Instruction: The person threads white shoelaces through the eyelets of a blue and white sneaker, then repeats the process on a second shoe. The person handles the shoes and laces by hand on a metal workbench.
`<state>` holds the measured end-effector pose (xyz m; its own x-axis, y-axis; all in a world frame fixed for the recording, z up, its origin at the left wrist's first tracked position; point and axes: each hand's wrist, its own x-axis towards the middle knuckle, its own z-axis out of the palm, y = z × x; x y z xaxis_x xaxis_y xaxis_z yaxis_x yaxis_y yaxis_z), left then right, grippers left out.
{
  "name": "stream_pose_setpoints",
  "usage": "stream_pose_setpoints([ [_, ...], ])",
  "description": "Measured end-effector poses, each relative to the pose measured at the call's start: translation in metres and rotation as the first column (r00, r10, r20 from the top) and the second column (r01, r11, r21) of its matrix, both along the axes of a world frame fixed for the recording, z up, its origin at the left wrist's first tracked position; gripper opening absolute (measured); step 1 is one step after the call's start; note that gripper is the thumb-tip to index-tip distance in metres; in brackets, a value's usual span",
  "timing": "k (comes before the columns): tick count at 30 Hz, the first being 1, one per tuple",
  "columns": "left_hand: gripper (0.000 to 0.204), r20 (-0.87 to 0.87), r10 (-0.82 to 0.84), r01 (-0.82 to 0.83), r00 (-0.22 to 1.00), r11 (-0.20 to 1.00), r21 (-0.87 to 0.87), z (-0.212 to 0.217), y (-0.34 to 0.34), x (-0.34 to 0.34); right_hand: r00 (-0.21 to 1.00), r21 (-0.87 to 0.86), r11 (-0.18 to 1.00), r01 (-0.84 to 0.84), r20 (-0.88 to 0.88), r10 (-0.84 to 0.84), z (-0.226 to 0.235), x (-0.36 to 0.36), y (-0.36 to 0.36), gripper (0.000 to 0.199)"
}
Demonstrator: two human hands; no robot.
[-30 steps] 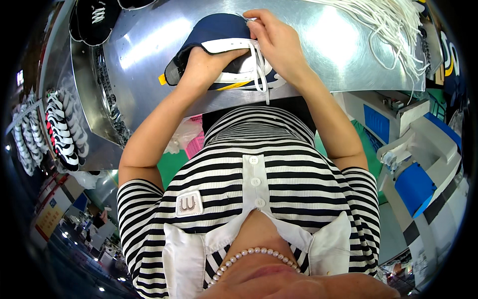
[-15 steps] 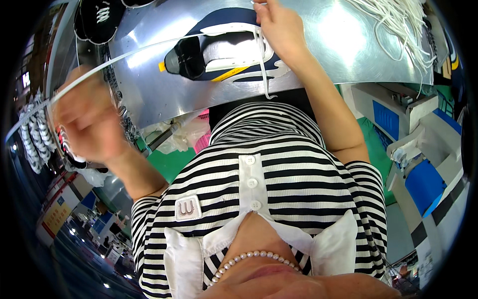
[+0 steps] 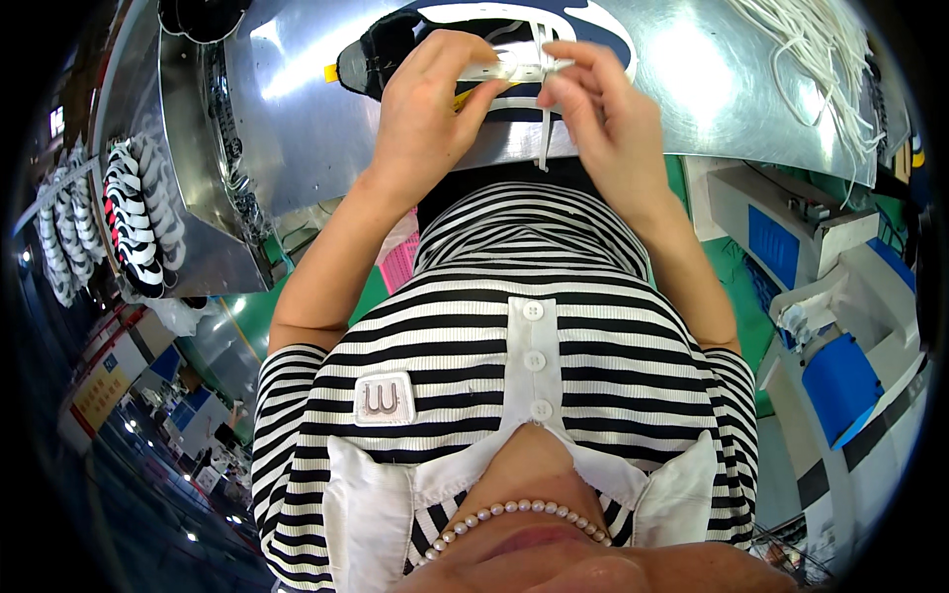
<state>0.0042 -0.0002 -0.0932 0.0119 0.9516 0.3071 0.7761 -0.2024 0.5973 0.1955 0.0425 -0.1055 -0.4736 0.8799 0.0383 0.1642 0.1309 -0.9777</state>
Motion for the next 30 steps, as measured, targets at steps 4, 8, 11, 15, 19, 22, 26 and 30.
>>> stream_pose_setpoints([
  [4, 0.021, -0.009, 0.066, -0.066, 0.998, 0.996, -0.056, 0.006, 0.002, 0.003, 0.998, -0.021, 0.999, -0.026, 0.057, 0.027, -0.012, 0.003, -0.01, 0.024],
  [8, 0.022, -0.016, 0.077, -0.078, 0.997, 0.981, -0.18, 0.009, 0.004, 0.002, 0.993, -0.024, 0.999, -0.038, 0.114, 0.041, -0.013, 0.001, -0.006, 0.025],
  [11, 0.023, 0.021, 0.079, -0.074, 0.997, 0.977, -0.2, 0.007, 0.006, 0.001, 0.991, -0.016, 0.999, -0.035, 0.127, 0.037, -0.014, -0.001, -0.004, 0.026],
  [15, 0.027, 0.063, 0.065, -0.05, 0.996, 0.976, -0.21, 0.004, 0.006, -0.003, 0.992, 0.0, 0.999, -0.036, 0.123, 0.036, -0.013, 0.001, -0.004, 0.027],
  [19, 0.025, 0.069, 0.023, -0.011, 0.997, 0.984, -0.176, 0.001, 0.007, -0.004, 0.995, -0.075, 0.997, -0.021, 0.092, 0.027, -0.009, -0.002, -0.004, 0.026],
  [22, 0.023, 0.083, -0.013, 0.026, 0.996, 0.988, -0.151, -0.002, 0.006, -0.007, 0.992, -0.089, 0.996, 0.003, 0.127, 0.009, -0.005, -0.012, -0.005, 0.025],
  [26, 0.018, 0.076, -0.013, 0.022, 0.997, 0.992, -0.121, -0.006, 0.002, -0.011, 0.973, -0.046, 0.999, -0.018, 0.229, 0.028, -0.005, -0.024, -0.002, 0.023],
  [30, 0.018, 0.081, -0.028, 0.038, 0.996, 0.991, -0.126, -0.004, -0.001, -0.012, 0.947, 0.008, 0.998, -0.061, 0.315, 0.056, -0.005, -0.012, 0.001, 0.026],
])
